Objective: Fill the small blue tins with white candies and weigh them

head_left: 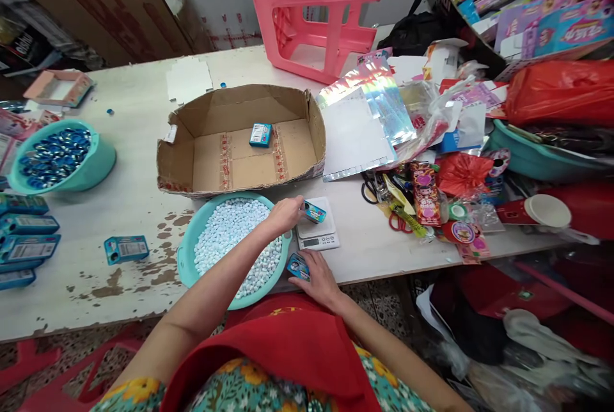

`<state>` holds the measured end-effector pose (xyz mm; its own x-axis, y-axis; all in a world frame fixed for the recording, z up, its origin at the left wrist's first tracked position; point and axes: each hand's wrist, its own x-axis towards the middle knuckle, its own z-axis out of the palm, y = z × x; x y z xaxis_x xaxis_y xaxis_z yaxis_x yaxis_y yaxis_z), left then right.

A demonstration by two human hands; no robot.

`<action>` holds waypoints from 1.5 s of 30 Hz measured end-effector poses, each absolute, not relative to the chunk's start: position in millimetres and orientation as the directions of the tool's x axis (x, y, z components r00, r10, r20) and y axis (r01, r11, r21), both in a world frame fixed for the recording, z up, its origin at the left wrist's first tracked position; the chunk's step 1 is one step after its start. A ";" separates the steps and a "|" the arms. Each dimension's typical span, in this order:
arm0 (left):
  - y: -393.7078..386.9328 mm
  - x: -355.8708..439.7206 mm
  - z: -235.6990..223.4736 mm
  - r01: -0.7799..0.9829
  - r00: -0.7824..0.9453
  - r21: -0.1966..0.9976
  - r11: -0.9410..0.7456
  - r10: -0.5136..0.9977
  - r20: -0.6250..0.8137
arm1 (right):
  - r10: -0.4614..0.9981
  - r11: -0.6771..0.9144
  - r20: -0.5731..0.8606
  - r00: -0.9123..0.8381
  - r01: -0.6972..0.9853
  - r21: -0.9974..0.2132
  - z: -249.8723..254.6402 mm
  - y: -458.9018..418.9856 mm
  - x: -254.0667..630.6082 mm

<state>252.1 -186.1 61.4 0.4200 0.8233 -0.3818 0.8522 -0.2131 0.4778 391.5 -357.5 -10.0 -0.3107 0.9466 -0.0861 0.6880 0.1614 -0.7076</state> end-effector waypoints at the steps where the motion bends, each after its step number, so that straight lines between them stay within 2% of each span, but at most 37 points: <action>1: -184.2 254.1 62.2 0.854 0.425 0.469 -0.226 0.823 -0.377 | 0.943 0.167 -0.089 -0.320 0.688 -0.706 -9.3 -356.8 392.6; 11: -186.7 259.7 54.1 0.866 0.457 0.381 -0.323 0.820 -0.344 | 0.949 0.126 -0.136 -0.284 0.738 -0.662 -11.1 -353.0 379.5; 17: -208.5 207.3 100.1 0.918 0.279 0.345 -0.197 0.938 -0.207 | 0.976 0.085 -0.091 -0.200 0.726 -0.682 28.1 -341.3 411.5; 18: -216.3 185.7 110.5 0.929 0.215 0.337 -0.152 0.964 -0.157 | 0.982 0.077 -0.076 -0.174 0.732 -0.677 35.5 -334.4 417.1; 20: -234.7 133.8 125.5 0.940 0.012 0.341 -0.028 0.999 0.047 | 0.992 0.063 -0.042 -0.120 0.752 -0.656 45.4 -315.4 424.4; 23: -262.4 48.6 123.7 0.924 -0.338 0.252 0.286 0.920 0.196 | 0.998 0.046 -0.001 -0.058 0.788 -0.613 43.3 -279.1 425.6; 24: -269.8 22.3 116.0 0.873 -0.483 0.192 0.449 0.850 0.210 | 0.999 0.040 0.008 -0.044 0.799 -0.599 38.8 -266.9 424.1; 25: -275.9 -1.5 105.5 0.794 -0.607 0.144 0.590 0.780 0.154 | 0.999 0.035 0.014 -0.033 0.809 -0.587 33.1 -255.6 422.0; 26: -280.8 -22.2 92.7 0.719 -0.695 0.104 0.687 0.716 0.069 | 1.000 0.030 0.017 -0.024 0.816 -0.577 26.9 -245.6 419.4; 28: -287.4 -53.2 63.7 0.625 -0.776 0.070 0.777 0.629 -0.052 | 1.000 0.023 0.015 -0.018 0.823 -0.567 15.7 -230.6 413.9; 33: -297.6 -80.9 5.4 0.546 -0.818 0.123 0.829 0.559 -0.135 | 0.999 0.029 0.007 -0.031 0.800 -0.599 9.5 -222.9 410.4; 39: -300.8 -64.6 4.8 0.461 -0.874 0.202 0.864 0.482 -0.065 | 0.982 -0.065 0.085 0.169 0.722 -0.689 26.1 -243.6 453.8; 42: -288.8 -16.3 10.9 0.570 -0.787 0.308 0.762 0.614 -0.059 | 0.956 -0.135 0.086 0.282 0.677 -0.723 26.8 -255.7 478.0; 45: -274.2 55.9 4.4 0.700 -0.535 0.465 0.543 0.829 -0.163 | 0.939 -0.183 0.060 0.339 0.638 -0.748 22.5 -265.8 488.9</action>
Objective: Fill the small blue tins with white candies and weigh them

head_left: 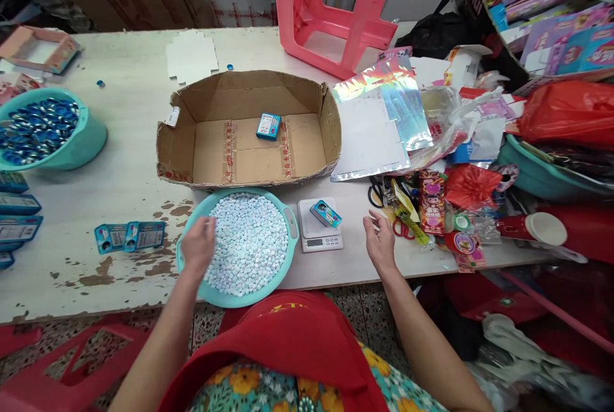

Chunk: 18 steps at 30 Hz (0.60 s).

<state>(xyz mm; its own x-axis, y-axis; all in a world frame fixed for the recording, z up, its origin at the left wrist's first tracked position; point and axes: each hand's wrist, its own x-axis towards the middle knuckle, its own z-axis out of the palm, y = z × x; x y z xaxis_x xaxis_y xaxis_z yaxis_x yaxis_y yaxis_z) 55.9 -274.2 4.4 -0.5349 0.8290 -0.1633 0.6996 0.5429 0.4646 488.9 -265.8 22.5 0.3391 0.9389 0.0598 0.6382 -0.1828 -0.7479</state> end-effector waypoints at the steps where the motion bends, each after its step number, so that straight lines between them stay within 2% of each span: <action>1: -270.6 79.7 0.3 0.711 -0.442 0.519 0.475 0.875 -0.197 | 0.936 -0.191 0.051 0.347 0.627 -0.755 20.9 -268.8 489.9; 4: -266.1 133.6 -11.1 0.668 -0.293 0.634 0.390 0.921 -0.257 | 0.938 -0.196 0.028 0.345 0.597 -0.778 17.6 -276.6 488.6; 9: -269.4 150.3 -11.8 0.434 -0.279 0.781 0.449 0.891 -0.357 | 0.956 -0.161 0.012 0.294 0.556 -0.815 12.8 -279.0 472.2; 12: -269.1 137.7 -4.5 0.175 -0.273 0.853 0.492 0.856 -0.439 | 0.977 -0.100 0.023 0.210 0.555 -0.826 5.3 -268.1 450.1; 14: -268.2 128.9 0.7 -0.048 -0.252 0.860 0.508 0.827 -0.502 | 0.986 -0.064 0.037 0.164 0.567 -0.821 2.1 -258.2 434.5; 18: -264.9 118.4 10.5 -0.464 -0.192 0.757 0.460 0.782 -0.593 | 0.987 -0.025 0.074 0.144 0.586 -0.810 20.7 -245.8 410.0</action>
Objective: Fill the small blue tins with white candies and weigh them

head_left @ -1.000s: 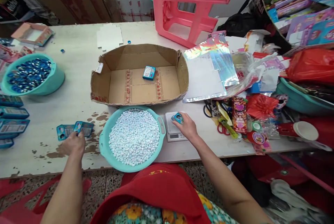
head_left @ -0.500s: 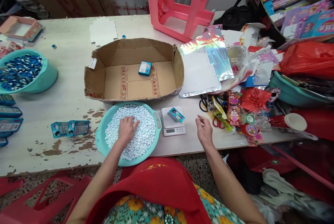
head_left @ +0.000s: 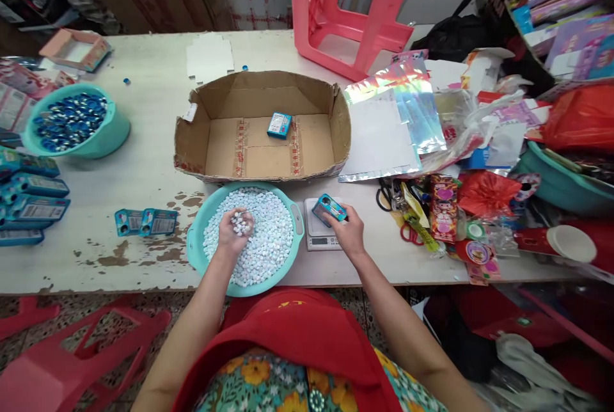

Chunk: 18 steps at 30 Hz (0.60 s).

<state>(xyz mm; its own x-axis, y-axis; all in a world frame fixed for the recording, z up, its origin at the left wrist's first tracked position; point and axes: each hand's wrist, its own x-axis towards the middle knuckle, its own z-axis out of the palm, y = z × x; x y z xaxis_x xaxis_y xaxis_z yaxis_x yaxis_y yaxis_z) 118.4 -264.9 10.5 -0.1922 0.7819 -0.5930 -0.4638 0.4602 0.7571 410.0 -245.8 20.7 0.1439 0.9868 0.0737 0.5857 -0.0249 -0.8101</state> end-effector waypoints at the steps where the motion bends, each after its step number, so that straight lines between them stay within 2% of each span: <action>1: -263.3 117.7 14.1 -0.537 -0.184 0.722 0.436 0.775 -0.605 | 0.988 -0.008 0.084 0.130 0.584 -0.812 31.5 -245.3 404.3; 3: -259.1 118.5 25.3 -0.646 -0.176 0.660 0.383 0.767 -0.617 | 0.993 0.064 0.110 0.047 0.573 -0.817 56.1 -246.9 390.5; 5: -254.6 122.2 43.1 -0.711 -0.176 0.621 0.329 0.773 -0.610 | 0.985 0.171 0.131 -0.111 0.564 -0.808 77.8 -250.9 371.8; 9: -249.8 137.1 87.0 -0.747 -0.230 0.638 0.186 0.829 -0.510 | 0.909 0.354 0.102 -0.403 0.621 -0.699 91.3 -259.6 327.5; 15: -250.6 158.6 106.6 -0.550 -0.446 0.834 0.039 0.831 -0.333 | 0.884 0.391 0.078 -0.462 0.637 -0.664 78.8 -264.1 295.1; 18: -250.1 161.2 103.5 -0.503 -0.480 0.864 0.019 0.825 -0.298 | 0.890 0.381 0.069 -0.450 0.655 -0.653 80.7 -262.3 294.0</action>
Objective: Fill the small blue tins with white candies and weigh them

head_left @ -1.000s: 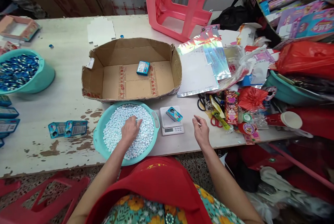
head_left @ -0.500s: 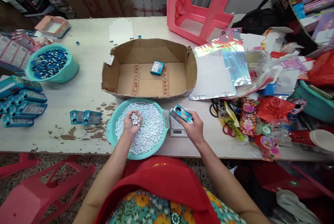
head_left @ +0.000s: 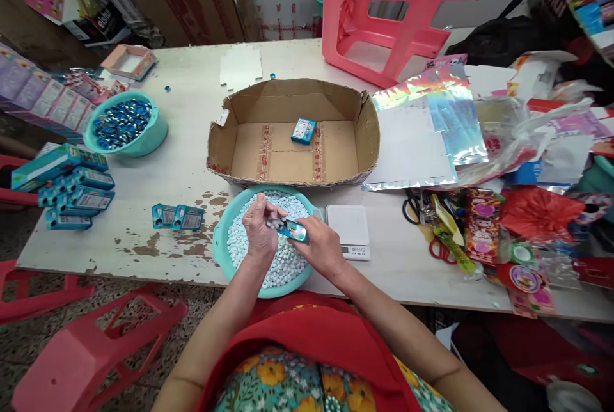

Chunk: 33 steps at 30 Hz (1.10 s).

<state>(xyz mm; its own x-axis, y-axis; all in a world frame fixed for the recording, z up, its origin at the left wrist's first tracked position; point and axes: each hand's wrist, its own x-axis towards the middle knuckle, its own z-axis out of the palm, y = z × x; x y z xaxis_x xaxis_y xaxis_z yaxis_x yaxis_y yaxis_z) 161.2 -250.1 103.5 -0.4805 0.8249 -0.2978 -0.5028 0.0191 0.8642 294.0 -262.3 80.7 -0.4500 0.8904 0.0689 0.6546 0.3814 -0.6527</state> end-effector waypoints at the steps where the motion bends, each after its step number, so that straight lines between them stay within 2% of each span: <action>1: -249.3 161.5 103.1 -0.508 -0.479 0.861 0.018 0.825 -0.299 | 0.893 0.378 0.066 -0.446 0.661 -0.649 81.9 -261.7 294.2; 6: -241.6 163.4 103.8 -0.538 -0.495 0.843 0.000 0.809 -0.316 | 0.904 0.366 0.072 -0.422 0.674 -0.642 84.0 -260.7 296.4; 9: -238.5 159.9 98.2 -0.456 -0.482 0.887 0.072 0.818 -0.313 | 0.911 0.356 0.080 -0.403 0.676 -0.645 82.8 -260.8 299.5; 12: -241.2 147.4 83.1 -0.088 -0.457 0.962 0.257 0.848 -0.268 | 0.920 0.341 0.085 -0.382 0.678 -0.651 85.1 -260.2 305.3; 14: -247.3 135.5 69.8 0.155 -0.427 0.925 0.346 0.868 -0.253 | 0.926 0.330 0.089 -0.368 0.670 -0.665 90.2 -260.1 313.5; 16: -256.2 124.2 57.2 0.259 -0.414 0.886 0.385 0.873 -0.259 | 0.937 0.304 0.096 -0.336 0.649 -0.697 96.3 -260.9 327.6; 19: -270.1 114.8 42.9 0.292 -0.396 0.857 0.425 0.869 -0.296 | 0.962 0.244 0.107 -0.250 0.620 -0.746 99.6 -263.3 358.5; 24: -279.6 119.0 29.7 0.298 -0.358 0.835 0.463 0.865 -0.352 | 0.990 0.139 0.115 -0.081 0.681 -0.719 70.0 -262.5 409.5; 29: -279.5 126.6 20.6 0.290 -0.319 0.827 0.482 0.863 -0.391 | 0.995 0.094 0.096 -0.035 0.670 -0.736 20.1 -258.9 431.0; 33: -284.0 127.9 15.9 0.288 -0.312 0.822 0.491 0.860 -0.405 | 0.997 0.055 0.077 0.008 0.627 -0.777 -1.0 -262.2 436.8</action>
<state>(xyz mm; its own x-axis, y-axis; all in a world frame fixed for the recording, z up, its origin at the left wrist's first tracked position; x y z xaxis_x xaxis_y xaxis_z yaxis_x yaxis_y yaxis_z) 127.9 -284.0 15.9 -0.3119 0.8596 -0.4047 0.2880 0.4914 0.8219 436.8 -262.2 -1.0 0.0084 0.9970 0.0770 0.6275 0.0547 -0.7767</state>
